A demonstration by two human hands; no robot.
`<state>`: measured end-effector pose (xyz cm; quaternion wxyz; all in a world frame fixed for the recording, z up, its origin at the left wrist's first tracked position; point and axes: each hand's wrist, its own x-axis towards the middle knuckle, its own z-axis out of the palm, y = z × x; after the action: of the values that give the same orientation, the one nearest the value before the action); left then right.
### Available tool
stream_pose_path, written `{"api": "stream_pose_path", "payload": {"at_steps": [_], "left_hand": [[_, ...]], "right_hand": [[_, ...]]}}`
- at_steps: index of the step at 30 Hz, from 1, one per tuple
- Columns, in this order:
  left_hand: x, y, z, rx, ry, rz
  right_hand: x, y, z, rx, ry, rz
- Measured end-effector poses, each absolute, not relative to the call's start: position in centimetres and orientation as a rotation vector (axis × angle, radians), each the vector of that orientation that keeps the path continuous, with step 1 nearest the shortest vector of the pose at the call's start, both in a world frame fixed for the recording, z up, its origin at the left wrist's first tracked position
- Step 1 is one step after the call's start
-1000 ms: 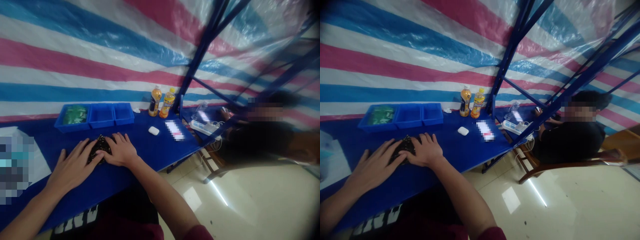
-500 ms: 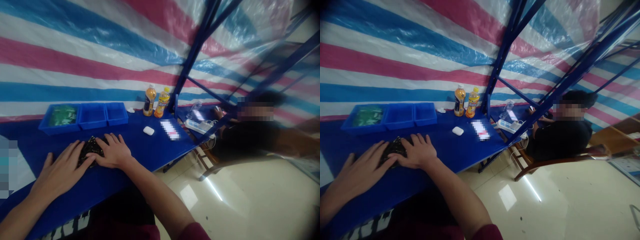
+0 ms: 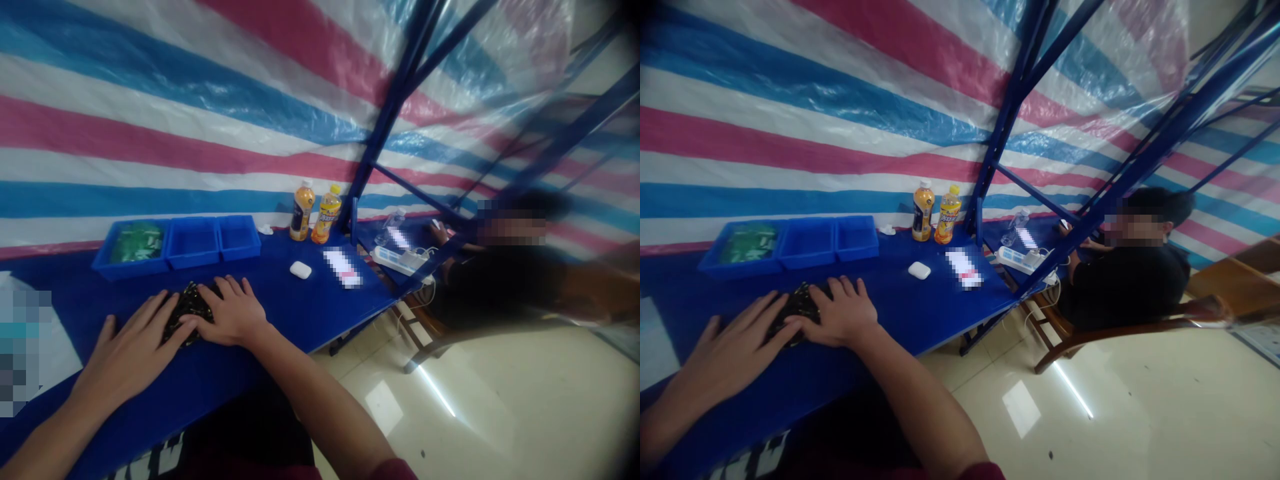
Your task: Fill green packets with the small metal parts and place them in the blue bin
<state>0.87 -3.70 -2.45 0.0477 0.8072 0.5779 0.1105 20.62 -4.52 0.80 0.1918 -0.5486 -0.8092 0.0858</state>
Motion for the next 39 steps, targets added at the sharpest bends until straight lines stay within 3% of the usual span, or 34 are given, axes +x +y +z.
{"api": "stream_pose_path", "payload": {"at_steps": [25, 34, 39], "left_hand": [[1.1, -4.1, -2.2, 2.515, 1.793, 0.283], [1.7, -4.9, -1.5, 2.492, 1.804, 0.419], [1.3, -4.9, 1.1, 2.545, 1.891, 0.637]], "right_hand": [[20.5, -4.9, 1.5, -1.561, -2.277, 0.201], [20.5, -5.0, 1.0, -1.51, -2.238, 0.252], [20.3, -5.0, 0.1, -1.5, -2.16, 0.211]]}}
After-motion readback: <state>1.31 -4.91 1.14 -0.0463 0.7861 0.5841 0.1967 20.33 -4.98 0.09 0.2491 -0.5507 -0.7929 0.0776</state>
